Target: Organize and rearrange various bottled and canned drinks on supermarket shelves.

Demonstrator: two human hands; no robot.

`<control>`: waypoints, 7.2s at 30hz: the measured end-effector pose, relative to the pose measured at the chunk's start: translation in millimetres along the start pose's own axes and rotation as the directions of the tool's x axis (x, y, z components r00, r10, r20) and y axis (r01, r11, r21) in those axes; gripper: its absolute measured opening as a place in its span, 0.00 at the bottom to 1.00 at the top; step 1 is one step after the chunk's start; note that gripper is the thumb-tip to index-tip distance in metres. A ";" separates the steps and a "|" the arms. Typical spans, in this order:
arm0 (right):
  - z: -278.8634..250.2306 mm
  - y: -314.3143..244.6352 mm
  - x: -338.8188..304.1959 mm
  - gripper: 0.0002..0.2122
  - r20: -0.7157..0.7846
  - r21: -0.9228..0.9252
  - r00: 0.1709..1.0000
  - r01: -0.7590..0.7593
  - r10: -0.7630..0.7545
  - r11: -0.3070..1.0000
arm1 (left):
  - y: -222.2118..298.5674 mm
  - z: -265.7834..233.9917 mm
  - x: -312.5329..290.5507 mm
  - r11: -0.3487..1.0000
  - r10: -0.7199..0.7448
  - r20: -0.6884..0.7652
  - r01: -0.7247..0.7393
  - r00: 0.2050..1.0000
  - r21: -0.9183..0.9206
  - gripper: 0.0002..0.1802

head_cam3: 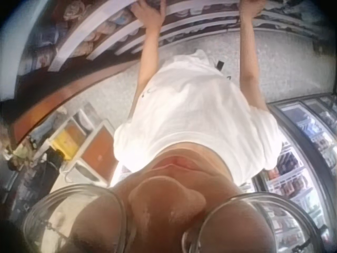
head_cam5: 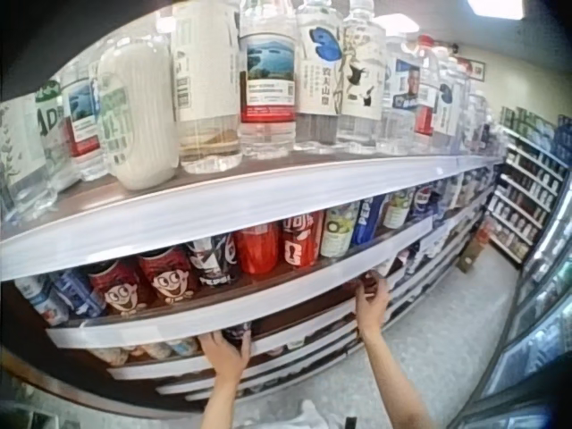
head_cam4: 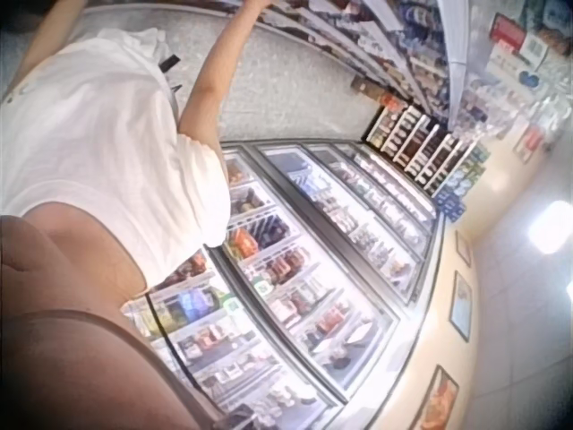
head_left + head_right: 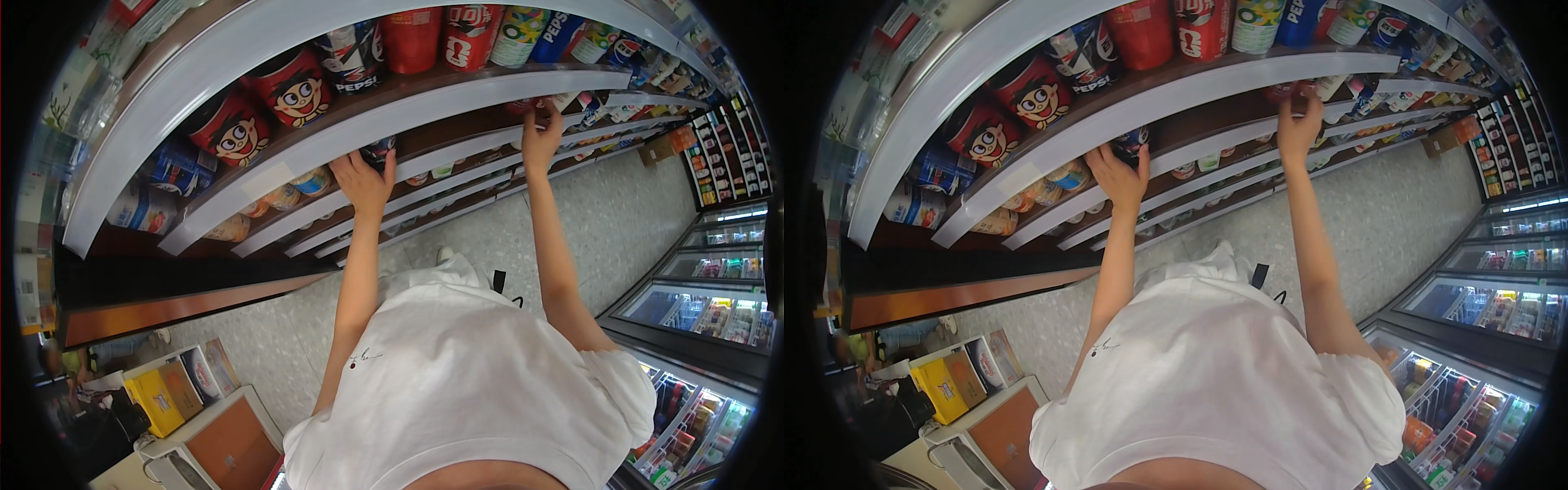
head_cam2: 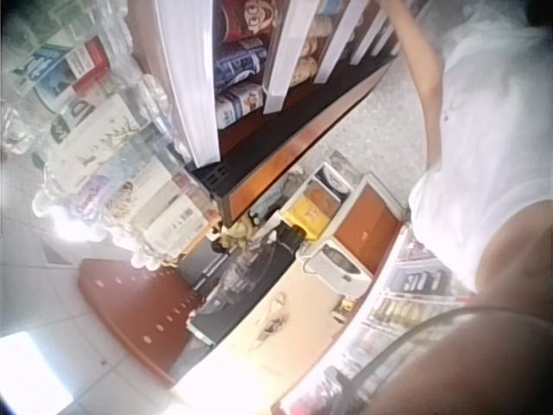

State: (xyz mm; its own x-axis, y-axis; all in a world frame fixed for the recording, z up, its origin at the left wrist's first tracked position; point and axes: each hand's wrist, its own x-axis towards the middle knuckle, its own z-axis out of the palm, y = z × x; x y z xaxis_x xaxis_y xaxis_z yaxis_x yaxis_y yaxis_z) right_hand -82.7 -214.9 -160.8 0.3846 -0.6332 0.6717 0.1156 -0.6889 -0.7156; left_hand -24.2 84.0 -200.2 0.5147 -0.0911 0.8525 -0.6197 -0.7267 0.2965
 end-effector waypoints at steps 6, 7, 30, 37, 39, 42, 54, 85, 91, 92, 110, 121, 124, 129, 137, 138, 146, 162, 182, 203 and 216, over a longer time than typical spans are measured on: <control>-2.8 24.3 26.6 0.22 0.085 -0.063 0.996 -0.020 0.025 0.998 | -2.2 5.4 -1.1 0.997 0.070 -0.019 -0.070 0.997 0.042 0.42; -2.8 12.5 26.9 0.24 0.255 0.066 0.947 -0.217 0.194 0.974 | -5.1 4.5 -3.4 0.996 0.067 -0.029 -0.065 0.997 0.056 0.42; -2.8 -1.8 20.3 0.24 0.544 -0.151 0.835 0.002 0.082 0.988 | 6.2 6.0 1.3 0.997 -0.012 -0.049 0.016 0.999 0.078 0.42; 67.6 -47.0 -18.6 0.26 0.716 0.099 0.696 -0.024 -0.054 0.995 | 5.3 6.8 0.2 0.996 -0.021 -0.027 0.024 0.999 0.091 0.42; 93.9 -46.1 -29.4 0.26 0.694 0.102 0.715 0.022 -0.087 0.995 | 5.3 7.3 0.0 0.994 -0.017 -0.030 0.020 0.999 0.104 0.42; 130.1 -39.2 -40.9 0.20 0.618 0.112 0.760 0.171 -0.203 0.979 | 3.7 8.2 -2.2 0.994 -0.008 -0.040 0.012 0.999 0.113 0.43; 105.7 -38.3 -31.0 0.13 0.403 0.079 0.883 0.226 -0.239 0.971 | -3.5 12.5 -11.2 0.984 0.006 -0.042 0.002 0.999 0.179 0.43; 84.8 -74.5 -53.5 0.27 0.769 0.258 0.639 -0.316 0.004 0.913 | 3.7 9.7 -1.8 0.985 0.026 -0.044 -0.018 0.999 0.170 0.41; 40.1 -26.7 -26.9 0.24 0.476 0.146 0.859 -0.289 0.189 0.946 | 5.6 8.8 -0.6 0.982 0.028 -0.052 -0.018 0.998 0.187 0.41; 28.9 -15.3 -17.3 0.23 0.400 0.114 0.881 -0.323 0.254 0.940 | 4.4 7.6 -2.2 0.982 0.025 -0.058 -0.014 0.998 0.186 0.41; -58.0 101.6 82.4 0.19 -0.046 0.019 0.992 -0.119 0.119 0.993 | 116.4 58.0 9.1 0.970 -0.015 -0.033 0.006 0.999 -0.245 0.28; -54.3 86.9 69.7 0.17 0.114 0.182 0.989 -0.114 0.095 0.977 | 98.6 163.5 71.8 0.992 0.004 0.216 0.024 0.976 -0.127 0.19; -58.6 87.8 65.5 0.17 0.170 0.199 0.977 -0.163 0.130 0.966 | 97.1 180.5 69.6 0.998 -0.060 0.291 0.068 0.955 -0.016 0.16; -57.4 88.4 52.7 0.15 0.250 0.187 0.956 -0.203 0.153 0.961 | 81.7 184.8 65.2 0.998 -0.044 0.185 0.051 0.982 -0.035 0.17; -53.1 101.8 45.6 0.15 0.280 0.235 0.949 -0.215 0.145 0.948 | 97.9 154.6 67.3 0.995 -0.025 0.255 0.048 0.967 -0.084 0.14; -52.2 103.4 46.9 0.15 0.284 0.240 0.948 -0.218 0.146 0.946 | 101.6 144.9 66.1 0.996 -0.027 0.255 0.048 0.967 -0.076 0.14; -47.1 95.3 56.4 0.16 0.284 0.212 0.945 -0.229 0.165 0.950 | 107.3 124.3 59.7 0.973 0.026 0.102 -0.049 0.994 0.224 0.12; -69.8 96.9 45.3 0.14 0.367 0.261 0.900 -0.341 0.235 0.903 | 61.2 144.3 86.2 0.973 0.227 0.214 -0.231 0.950 -0.005 0.10; -40.9 69.7 32.3 0.09 0.435 0.261 0.884 -0.307 0.173 0.915 | 59.0 127.7 107.2 0.985 0.166 0.271 -0.145 0.948 -0.096 0.12; -15.5 41.6 46.9 0.09 0.492 0.249 0.870 -0.171 0.027 0.953 | 131.0 84.1 87.8 0.988 0.020 0.267 0.022 0.963 -0.154 0.15; 142.2 104.6 42.2 0.14 0.120 0.106 0.821 0.548 -0.558 0.830 | 130.8 116.9 43.5 0.870 -0.335 0.120 0.355 0.935 -0.341 0.24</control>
State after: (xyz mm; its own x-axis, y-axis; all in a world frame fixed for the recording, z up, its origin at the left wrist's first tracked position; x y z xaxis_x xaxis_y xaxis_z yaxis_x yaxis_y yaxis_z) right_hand 75.8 -263.6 -234.7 0.3616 -0.0931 0.9277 0.4038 -0.8812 -0.2458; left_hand -13.6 -94.6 -174.6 0.7595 0.0762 0.6460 -0.5585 -0.4328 0.7077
